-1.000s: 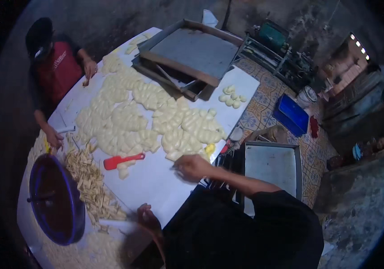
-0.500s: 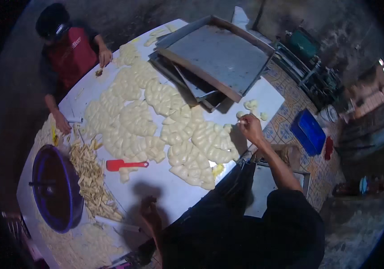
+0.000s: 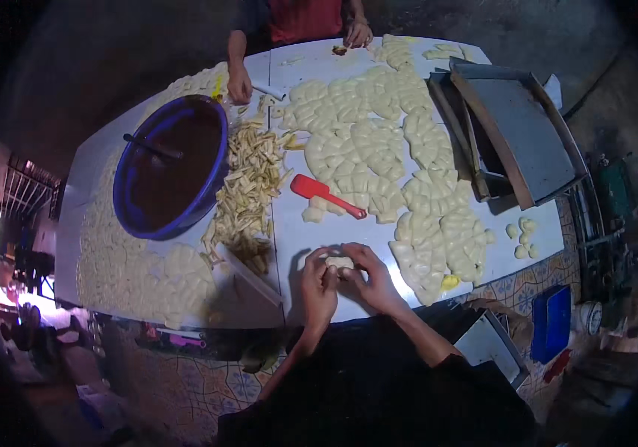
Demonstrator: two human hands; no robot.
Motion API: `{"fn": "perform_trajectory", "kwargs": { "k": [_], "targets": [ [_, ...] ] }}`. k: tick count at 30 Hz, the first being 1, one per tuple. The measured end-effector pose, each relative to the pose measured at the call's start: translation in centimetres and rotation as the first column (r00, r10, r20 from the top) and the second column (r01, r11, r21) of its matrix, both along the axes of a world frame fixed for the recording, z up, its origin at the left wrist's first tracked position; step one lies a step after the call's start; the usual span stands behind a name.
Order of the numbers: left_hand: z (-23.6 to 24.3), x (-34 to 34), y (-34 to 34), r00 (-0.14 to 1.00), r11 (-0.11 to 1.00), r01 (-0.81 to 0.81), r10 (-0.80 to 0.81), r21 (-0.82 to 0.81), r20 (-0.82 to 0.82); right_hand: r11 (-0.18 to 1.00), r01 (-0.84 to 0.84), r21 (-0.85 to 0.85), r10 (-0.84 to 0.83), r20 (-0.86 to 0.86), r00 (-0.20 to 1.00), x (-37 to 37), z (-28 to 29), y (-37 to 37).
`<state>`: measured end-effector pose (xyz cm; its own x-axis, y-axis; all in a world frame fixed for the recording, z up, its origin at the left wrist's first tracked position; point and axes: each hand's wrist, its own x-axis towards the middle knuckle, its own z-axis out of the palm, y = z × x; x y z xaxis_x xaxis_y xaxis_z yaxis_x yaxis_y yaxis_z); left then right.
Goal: The person flattens pieces of dough, spreads chocolate filling onto them with a spatula, adds banana slices, rolls the dough around the filling by hand, and places the pastries onto baking trays.
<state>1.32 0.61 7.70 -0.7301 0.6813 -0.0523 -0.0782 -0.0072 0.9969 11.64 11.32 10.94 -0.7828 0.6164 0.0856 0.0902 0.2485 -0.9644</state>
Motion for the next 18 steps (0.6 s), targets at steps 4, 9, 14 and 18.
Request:
{"fn": "perform_trajectory", "kwargs": {
  "k": [4, 9, 14, 18],
  "targets": [
    [-1.8, -1.0, -2.3, 0.997, 0.999, -0.032, 0.032, -0.006, -0.075, 0.987, 0.059, -0.148, -0.040, 0.131, 0.991, -2.0, 0.0, -1.4],
    [-4.1, -2.5, -3.7, 0.961, 0.998, 0.035, -0.046, 0.047, 0.274, 0.995, -0.070, -0.071, 0.073, 0.044, 0.996, -2.8, -1.8, -2.5],
    [-1.3, -0.3, -2.4, 0.965, 0.990, -0.137, 0.128, 0.021, 0.227, 0.987, 0.076, -0.140, -0.060, 0.114, 0.992, -2.9, -1.9, -3.6],
    [-6.1, -3.0, -3.3, 0.743, 0.878, -0.140, -0.211, -0.457, -0.635, 0.980, 0.058, 0.189, -0.102, 0.233, 0.967, -2.5, -5.5, -2.9]
  ]
}}
